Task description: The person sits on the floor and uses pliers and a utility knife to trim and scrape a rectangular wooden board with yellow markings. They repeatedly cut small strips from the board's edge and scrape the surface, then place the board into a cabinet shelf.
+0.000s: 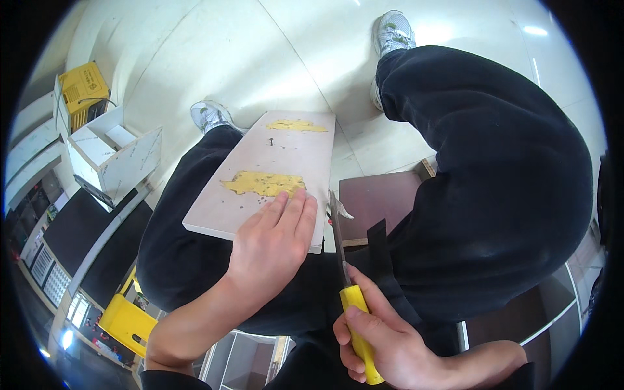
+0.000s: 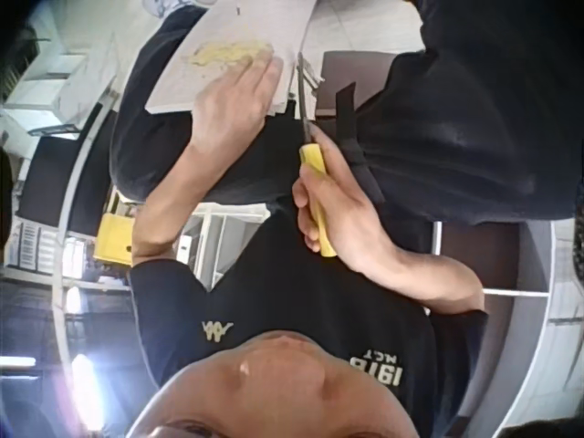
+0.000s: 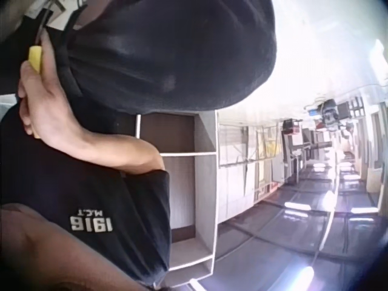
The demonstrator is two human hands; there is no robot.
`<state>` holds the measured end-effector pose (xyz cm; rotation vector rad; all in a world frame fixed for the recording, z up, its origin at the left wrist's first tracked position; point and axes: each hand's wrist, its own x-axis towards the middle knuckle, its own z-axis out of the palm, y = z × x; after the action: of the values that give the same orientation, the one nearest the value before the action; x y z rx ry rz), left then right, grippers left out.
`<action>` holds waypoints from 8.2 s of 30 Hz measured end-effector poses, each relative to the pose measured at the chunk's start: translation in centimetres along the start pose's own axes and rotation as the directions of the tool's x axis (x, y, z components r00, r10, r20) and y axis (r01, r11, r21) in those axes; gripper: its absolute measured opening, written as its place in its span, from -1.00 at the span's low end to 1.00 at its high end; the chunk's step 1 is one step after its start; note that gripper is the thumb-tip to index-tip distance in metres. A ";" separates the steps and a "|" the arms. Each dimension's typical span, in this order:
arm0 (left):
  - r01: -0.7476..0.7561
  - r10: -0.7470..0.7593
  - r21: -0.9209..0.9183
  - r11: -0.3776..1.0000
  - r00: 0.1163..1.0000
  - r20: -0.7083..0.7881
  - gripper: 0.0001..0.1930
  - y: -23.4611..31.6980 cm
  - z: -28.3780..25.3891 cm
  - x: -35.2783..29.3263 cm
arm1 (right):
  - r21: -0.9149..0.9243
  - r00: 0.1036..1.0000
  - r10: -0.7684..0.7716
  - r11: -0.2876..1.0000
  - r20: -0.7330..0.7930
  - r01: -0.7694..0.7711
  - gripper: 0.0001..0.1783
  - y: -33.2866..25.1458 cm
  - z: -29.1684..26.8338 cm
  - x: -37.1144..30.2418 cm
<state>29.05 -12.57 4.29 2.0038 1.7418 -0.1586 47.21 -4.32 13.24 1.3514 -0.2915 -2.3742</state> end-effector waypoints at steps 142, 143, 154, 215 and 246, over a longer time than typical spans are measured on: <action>0.371 -0.288 -0.476 0.797 0.927 0.240 -0.34 -3.4 -3.4 6.3 | -0.202 0.972 0.010 0.978 -0.236 -0.059 -0.30 -7.4 1.0 4.5; 0.364 -0.287 -0.467 0.806 0.930 0.230 -0.30 -3.3 -3.2 6.2 | -0.253 0.974 -0.037 0.967 -0.223 -0.021 -0.31 -7.0 0.6 4.7; 0.355 -0.276 -0.449 0.820 0.933 0.232 -0.40 -2.4 -2.6 6.0 | -0.289 0.958 -0.099 0.957 -0.269 0.018 -0.30 -5.9 0.8 5.2; 0.230 -0.313 -0.366 0.902 0.931 -0.188 -0.71 -9.3 -2.6 6.6 | -0.588 0.673 -0.724 0.613 -0.150 0.528 -0.51 -4.7 -1.8 6.3; 0.331 -0.411 -0.365 0.870 0.896 -0.168 -0.61 -0.4 0.4 1.3 | -0.822 0.724 -0.687 0.447 -0.064 0.352 -0.53 -2.2 -1.0 3.4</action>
<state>29.03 -11.55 3.34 1.4786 2.1371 0.2495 45.97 -3.83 9.29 1.5118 1.3488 -2.0761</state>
